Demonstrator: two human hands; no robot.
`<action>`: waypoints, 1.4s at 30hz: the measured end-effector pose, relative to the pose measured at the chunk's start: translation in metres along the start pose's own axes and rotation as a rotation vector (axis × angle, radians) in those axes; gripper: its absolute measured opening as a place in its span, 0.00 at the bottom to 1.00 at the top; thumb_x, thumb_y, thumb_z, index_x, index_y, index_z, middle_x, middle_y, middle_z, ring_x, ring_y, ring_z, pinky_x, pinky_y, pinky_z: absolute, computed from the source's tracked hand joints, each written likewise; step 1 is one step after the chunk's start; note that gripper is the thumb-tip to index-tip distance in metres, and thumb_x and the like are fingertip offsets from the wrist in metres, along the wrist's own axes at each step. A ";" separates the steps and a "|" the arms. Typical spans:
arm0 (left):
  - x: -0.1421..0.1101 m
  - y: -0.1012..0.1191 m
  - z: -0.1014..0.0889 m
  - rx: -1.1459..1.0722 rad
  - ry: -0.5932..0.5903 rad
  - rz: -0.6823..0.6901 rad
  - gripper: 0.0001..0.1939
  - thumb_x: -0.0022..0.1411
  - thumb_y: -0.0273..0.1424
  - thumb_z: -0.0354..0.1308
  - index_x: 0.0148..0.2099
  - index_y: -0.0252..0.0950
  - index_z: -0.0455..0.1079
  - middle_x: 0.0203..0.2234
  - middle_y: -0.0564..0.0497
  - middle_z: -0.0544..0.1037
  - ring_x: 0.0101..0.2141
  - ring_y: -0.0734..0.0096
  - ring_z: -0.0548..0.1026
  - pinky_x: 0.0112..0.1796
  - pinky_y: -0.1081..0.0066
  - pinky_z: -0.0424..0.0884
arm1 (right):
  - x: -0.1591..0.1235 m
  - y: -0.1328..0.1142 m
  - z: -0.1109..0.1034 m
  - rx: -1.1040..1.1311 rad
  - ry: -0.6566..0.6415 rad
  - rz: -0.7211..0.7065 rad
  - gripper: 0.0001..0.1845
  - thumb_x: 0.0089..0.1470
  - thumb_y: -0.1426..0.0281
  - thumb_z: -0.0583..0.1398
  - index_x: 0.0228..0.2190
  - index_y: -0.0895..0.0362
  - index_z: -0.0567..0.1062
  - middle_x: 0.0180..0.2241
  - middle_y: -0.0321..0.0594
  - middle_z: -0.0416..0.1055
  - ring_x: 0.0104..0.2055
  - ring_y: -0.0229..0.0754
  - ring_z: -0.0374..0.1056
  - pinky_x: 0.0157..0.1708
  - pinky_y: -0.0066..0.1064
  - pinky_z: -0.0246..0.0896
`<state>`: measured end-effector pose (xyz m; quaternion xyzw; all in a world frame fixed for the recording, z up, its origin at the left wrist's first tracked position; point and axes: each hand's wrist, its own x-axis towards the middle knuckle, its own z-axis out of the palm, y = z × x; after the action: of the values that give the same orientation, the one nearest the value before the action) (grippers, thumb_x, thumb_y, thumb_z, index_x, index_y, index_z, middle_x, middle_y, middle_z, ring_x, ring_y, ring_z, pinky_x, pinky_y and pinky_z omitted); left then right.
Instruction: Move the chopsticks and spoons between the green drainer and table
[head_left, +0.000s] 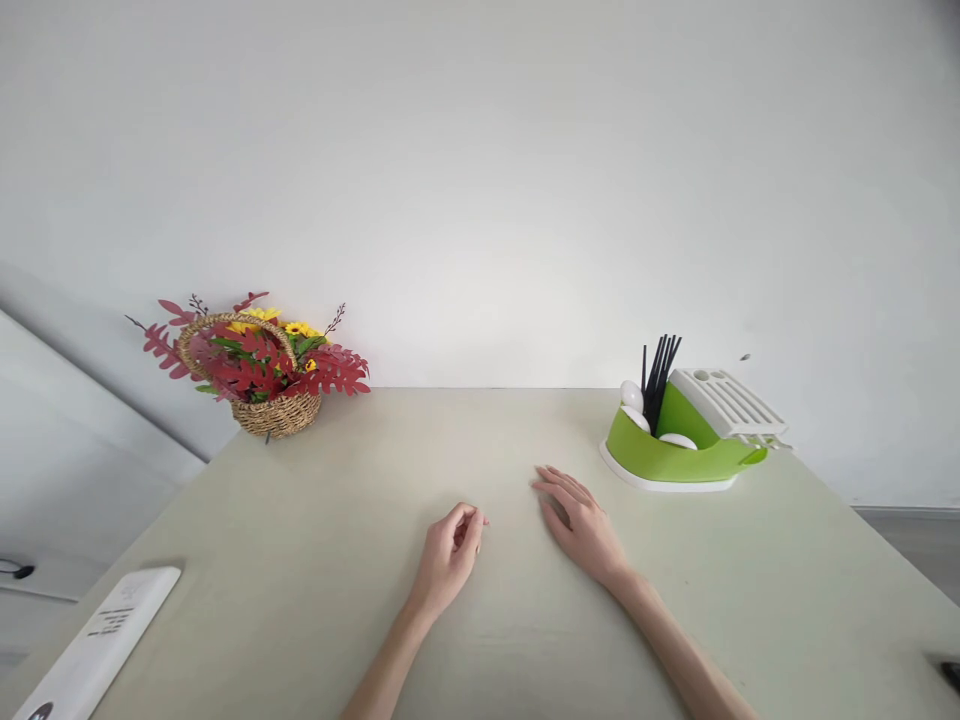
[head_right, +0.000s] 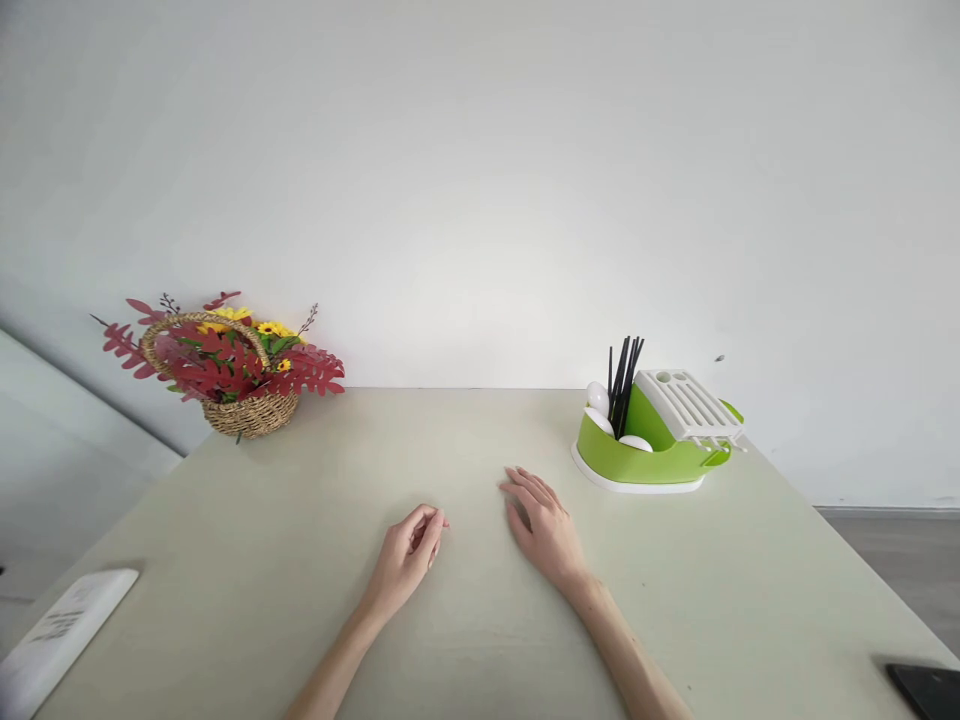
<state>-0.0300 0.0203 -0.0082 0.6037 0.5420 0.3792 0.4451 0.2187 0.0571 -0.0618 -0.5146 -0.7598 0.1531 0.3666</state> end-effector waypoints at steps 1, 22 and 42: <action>0.000 0.000 0.000 0.000 0.000 0.001 0.22 0.73 0.51 0.51 0.37 0.37 0.69 0.20 0.58 0.63 0.22 0.75 0.60 0.25 0.74 0.57 | 0.000 0.000 0.000 0.001 0.004 -0.003 0.18 0.69 0.67 0.54 0.54 0.48 0.77 0.65 0.40 0.70 0.70 0.51 0.63 0.67 0.53 0.62; -0.001 -0.003 0.002 0.062 -0.018 0.041 0.24 0.73 0.52 0.50 0.37 0.38 0.70 0.20 0.57 0.64 0.22 0.74 0.63 0.25 0.74 0.59 | -0.002 0.002 0.001 -0.009 -0.012 -0.014 0.18 0.69 0.67 0.53 0.55 0.49 0.77 0.65 0.41 0.70 0.70 0.50 0.62 0.68 0.54 0.60; -0.001 -0.008 0.002 0.104 -0.022 0.075 0.23 0.73 0.51 0.49 0.38 0.37 0.70 0.20 0.57 0.65 0.23 0.73 0.62 0.26 0.73 0.58 | -0.003 0.004 0.003 0.022 0.004 -0.026 0.19 0.70 0.65 0.54 0.56 0.49 0.77 0.65 0.41 0.70 0.70 0.51 0.62 0.68 0.54 0.59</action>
<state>-0.0310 0.0193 -0.0162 0.6500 0.5328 0.3604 0.4046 0.2199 0.0564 -0.0678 -0.5010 -0.7639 0.1559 0.3758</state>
